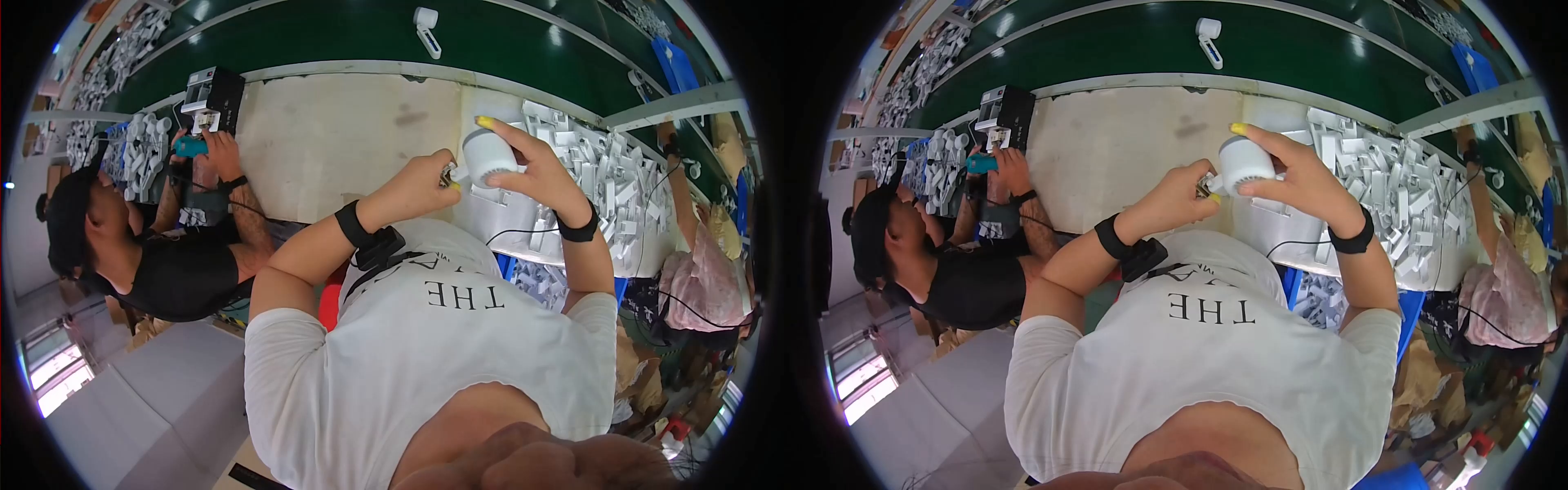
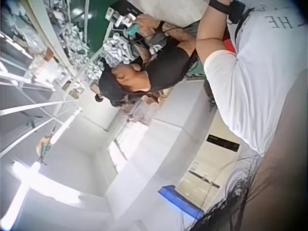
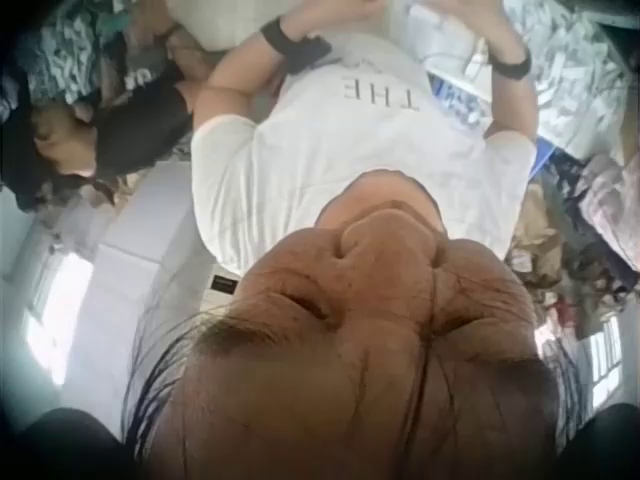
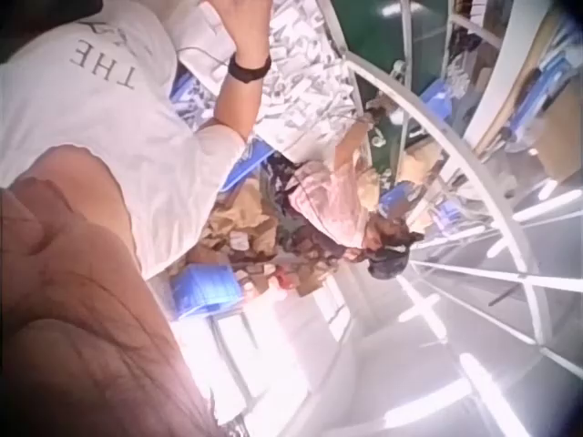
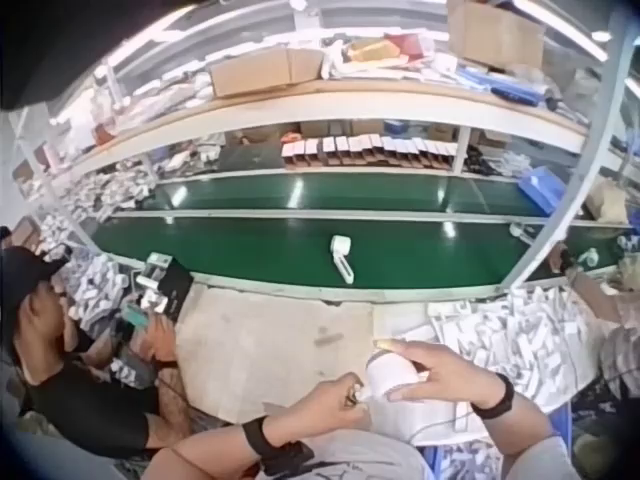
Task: The person picks up a fan head and a handle, joins them together, and places a battery inside. They then press a back cover onto the handle, set the assembled fan on the table, and reach for another handle.
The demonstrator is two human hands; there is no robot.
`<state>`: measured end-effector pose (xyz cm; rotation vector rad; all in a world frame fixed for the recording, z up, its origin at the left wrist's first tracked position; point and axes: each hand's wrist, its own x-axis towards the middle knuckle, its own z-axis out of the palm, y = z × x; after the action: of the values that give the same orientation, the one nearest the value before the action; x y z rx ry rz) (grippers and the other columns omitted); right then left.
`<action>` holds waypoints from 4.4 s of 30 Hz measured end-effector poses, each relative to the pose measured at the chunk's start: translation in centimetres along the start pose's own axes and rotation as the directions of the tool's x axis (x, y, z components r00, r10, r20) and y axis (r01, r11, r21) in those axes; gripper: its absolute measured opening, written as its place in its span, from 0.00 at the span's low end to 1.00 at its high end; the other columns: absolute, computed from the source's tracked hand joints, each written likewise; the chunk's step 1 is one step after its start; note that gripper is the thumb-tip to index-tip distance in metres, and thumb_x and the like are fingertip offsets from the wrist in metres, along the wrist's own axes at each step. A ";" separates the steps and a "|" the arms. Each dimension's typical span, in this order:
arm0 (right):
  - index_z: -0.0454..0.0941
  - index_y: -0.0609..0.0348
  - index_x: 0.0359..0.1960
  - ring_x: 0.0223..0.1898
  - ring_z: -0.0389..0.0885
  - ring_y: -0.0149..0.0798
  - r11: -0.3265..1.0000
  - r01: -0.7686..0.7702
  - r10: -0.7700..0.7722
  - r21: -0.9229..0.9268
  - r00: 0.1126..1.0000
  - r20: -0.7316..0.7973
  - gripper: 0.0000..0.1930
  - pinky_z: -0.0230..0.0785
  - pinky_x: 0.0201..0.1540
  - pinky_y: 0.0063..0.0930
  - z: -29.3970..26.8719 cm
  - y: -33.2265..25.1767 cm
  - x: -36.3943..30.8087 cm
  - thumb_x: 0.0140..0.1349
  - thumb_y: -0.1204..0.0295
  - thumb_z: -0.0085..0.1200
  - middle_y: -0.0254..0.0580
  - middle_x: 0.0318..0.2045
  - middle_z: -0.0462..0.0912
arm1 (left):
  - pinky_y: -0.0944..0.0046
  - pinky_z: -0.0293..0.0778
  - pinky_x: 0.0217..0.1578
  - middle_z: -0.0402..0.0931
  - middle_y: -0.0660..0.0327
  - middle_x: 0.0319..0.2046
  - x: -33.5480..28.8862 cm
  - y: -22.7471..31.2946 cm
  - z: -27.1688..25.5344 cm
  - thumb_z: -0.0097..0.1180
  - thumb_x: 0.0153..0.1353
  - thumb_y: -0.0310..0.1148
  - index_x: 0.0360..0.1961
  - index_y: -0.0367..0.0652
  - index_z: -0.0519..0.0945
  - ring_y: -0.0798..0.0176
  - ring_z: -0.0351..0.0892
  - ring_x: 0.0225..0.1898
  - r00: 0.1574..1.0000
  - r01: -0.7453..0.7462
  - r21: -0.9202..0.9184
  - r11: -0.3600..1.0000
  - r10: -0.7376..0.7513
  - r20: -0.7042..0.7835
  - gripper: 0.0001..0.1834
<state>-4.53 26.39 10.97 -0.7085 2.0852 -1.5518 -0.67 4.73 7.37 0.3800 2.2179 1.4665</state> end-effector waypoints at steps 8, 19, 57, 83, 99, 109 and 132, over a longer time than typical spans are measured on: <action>0.65 0.55 0.57 0.35 0.75 0.33 0.964 -0.159 0.179 -0.215 0.981 0.077 0.32 0.67 0.40 0.22 0.0 -0.4 2.4 0.48 0.66 0.62 0.44 0.37 0.78 | 0.66 0.70 0.20 0.72 0.53 0.19 0.1 -1.4 0.5 0.52 0.47 0.31 0.37 0.31 0.67 0.63 0.75 0.19 0.982 0.179 -0.130 0.975 -0.171 0.075 0.17; 0.65 0.56 0.57 0.33 0.76 0.30 0.947 -0.315 0.320 -0.056 0.938 0.136 0.31 0.71 0.31 0.20 0.1 1.7 3.3 0.51 0.59 0.58 0.42 0.37 0.77 | 0.70 0.69 0.17 0.72 0.58 0.23 0.2 -2.0 0.7 0.46 0.53 0.27 0.39 0.34 0.65 0.69 0.72 0.17 0.970 0.234 -0.415 0.879 -0.181 0.164 0.12; 0.69 0.60 0.43 0.47 0.68 0.49 0.938 -0.329 0.247 -0.110 0.856 -0.454 0.22 0.65 0.46 0.36 6.0 23.2 -5.1 0.42 0.75 0.58 0.46 0.47 0.68 | 0.63 0.78 0.36 0.73 0.47 0.45 -0.9 -5.2 -0.8 0.50 0.58 0.29 0.49 0.35 0.70 0.58 0.78 0.40 0.978 -0.108 -0.817 0.567 -0.086 -0.189 0.17; 0.70 0.57 0.48 0.45 0.73 0.47 0.749 0.062 -0.412 -0.660 0.823 -0.391 0.27 0.67 0.46 0.35 9.5 1.6 1.6 0.41 0.76 0.60 0.47 0.46 0.74 | 0.64 0.72 0.46 0.71 0.56 0.48 -0.5 -4.5 2.8 0.46 0.61 0.28 0.50 0.34 0.68 0.63 0.73 0.48 0.845 -0.434 -0.827 0.358 -0.155 -0.511 0.16; 0.70 0.64 0.39 0.26 0.69 0.25 0.880 -0.020 0.172 0.474 0.944 -0.280 0.14 0.62 0.29 0.18 9.3 3.0 -0.2 0.55 0.68 0.54 0.32 0.25 0.71 | 0.59 0.69 0.47 0.75 0.52 0.40 -1.0 -1.5 0.1 0.51 0.58 0.27 0.43 0.35 0.72 0.56 0.75 0.43 0.799 -0.542 -0.738 0.402 -0.025 -0.601 0.13; 0.70 0.62 0.19 0.16 0.68 0.34 0.896 0.214 -0.381 -0.389 0.820 -0.427 0.17 0.61 0.20 0.26 8.6 0.5 0.2 0.53 0.60 0.56 0.42 0.14 0.69 | 0.57 0.72 0.46 0.75 0.51 0.38 -0.7 -0.1 -0.2 0.52 0.58 0.30 0.44 0.34 0.70 0.54 0.76 0.41 0.840 -0.537 -0.809 0.238 0.055 -0.541 0.14; 0.72 0.65 0.28 0.20 0.67 0.28 0.989 -0.144 0.149 0.038 0.947 -0.286 0.17 0.61 0.23 0.22 9.8 5.8 2.1 0.53 0.61 0.58 0.39 0.18 0.70 | 0.66 0.68 0.47 0.76 0.59 0.41 1.1 -7.3 -2.0 0.58 0.51 0.22 0.45 0.38 0.73 0.65 0.74 0.44 0.889 -0.304 -0.824 0.478 -0.167 -0.426 0.17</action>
<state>-0.86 19.24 2.65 -0.3252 2.2698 -1.6669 -2.56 0.72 1.06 -0.2764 1.3463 2.7157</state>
